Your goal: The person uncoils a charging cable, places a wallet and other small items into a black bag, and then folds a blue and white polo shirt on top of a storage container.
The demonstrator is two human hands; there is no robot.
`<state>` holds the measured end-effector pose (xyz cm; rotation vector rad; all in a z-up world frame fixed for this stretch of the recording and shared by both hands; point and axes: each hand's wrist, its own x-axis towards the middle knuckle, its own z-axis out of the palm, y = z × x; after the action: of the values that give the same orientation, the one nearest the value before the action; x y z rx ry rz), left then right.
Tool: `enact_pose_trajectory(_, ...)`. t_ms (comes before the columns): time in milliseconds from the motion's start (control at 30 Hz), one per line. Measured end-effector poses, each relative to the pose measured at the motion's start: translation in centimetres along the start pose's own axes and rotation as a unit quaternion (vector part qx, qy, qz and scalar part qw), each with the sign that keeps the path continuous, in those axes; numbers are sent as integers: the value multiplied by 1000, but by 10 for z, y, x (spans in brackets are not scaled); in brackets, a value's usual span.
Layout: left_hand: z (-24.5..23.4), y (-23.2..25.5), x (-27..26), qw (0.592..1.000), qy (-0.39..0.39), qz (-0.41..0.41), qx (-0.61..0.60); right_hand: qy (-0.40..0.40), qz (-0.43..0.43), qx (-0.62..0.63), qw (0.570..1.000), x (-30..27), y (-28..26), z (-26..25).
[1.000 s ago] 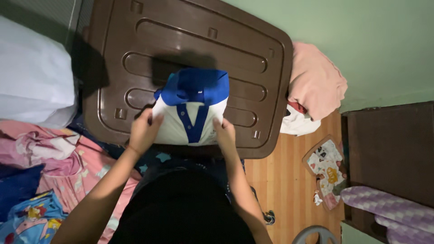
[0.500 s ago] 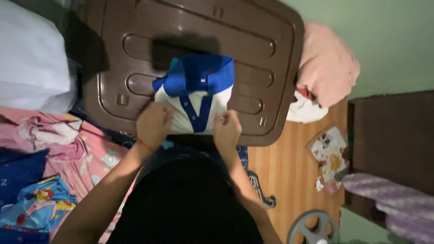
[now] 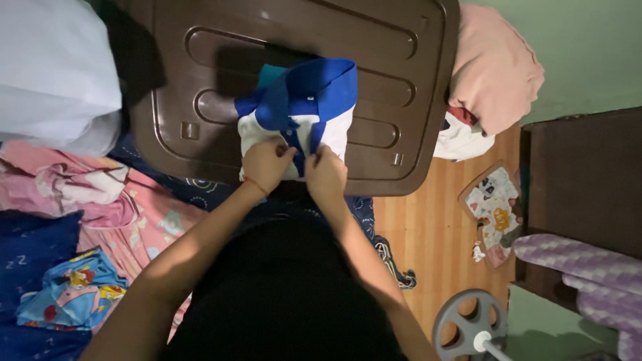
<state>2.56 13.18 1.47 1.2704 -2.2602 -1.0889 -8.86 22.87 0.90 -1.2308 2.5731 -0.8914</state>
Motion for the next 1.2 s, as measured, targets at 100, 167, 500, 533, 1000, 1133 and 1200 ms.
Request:
enact_pose_trajectory(100, -13, 3, -11, 993, 19, 9, -114, 11, 68, 107, 992, -8, -11, -10)
enact_pose_trajectory(167, -14, 8, -18, 989, 55, 24, -136, 25, 94, 157, 983, -11, -17, -11)
enact_pose_trajectory(500, -7, -8, -5, 990, 18, 10, -140, 98, 24, 12, 995, -10, -33, 9)
enact_pose_trajectory(533, -5, -10, -4, 991, 23, 14, -133, 108, 16, -6, 994, -12, -33, 10)
enact_pose_trajectory(1000, -20, 18, -13, 989, -3, -27, -146, 76, 116, 105, 985, -13, -11, 7)
enact_pose_trajectory(1133, -5, 26, -11, 996, 25, -54, -65, 29, 190, 238, 952, -12, 15, 12)
enact_pose_trajectory(1200, 7, 26, -10, 996, 38, -66, -36, 8, 205, 285, 936, -12, 20, 13)
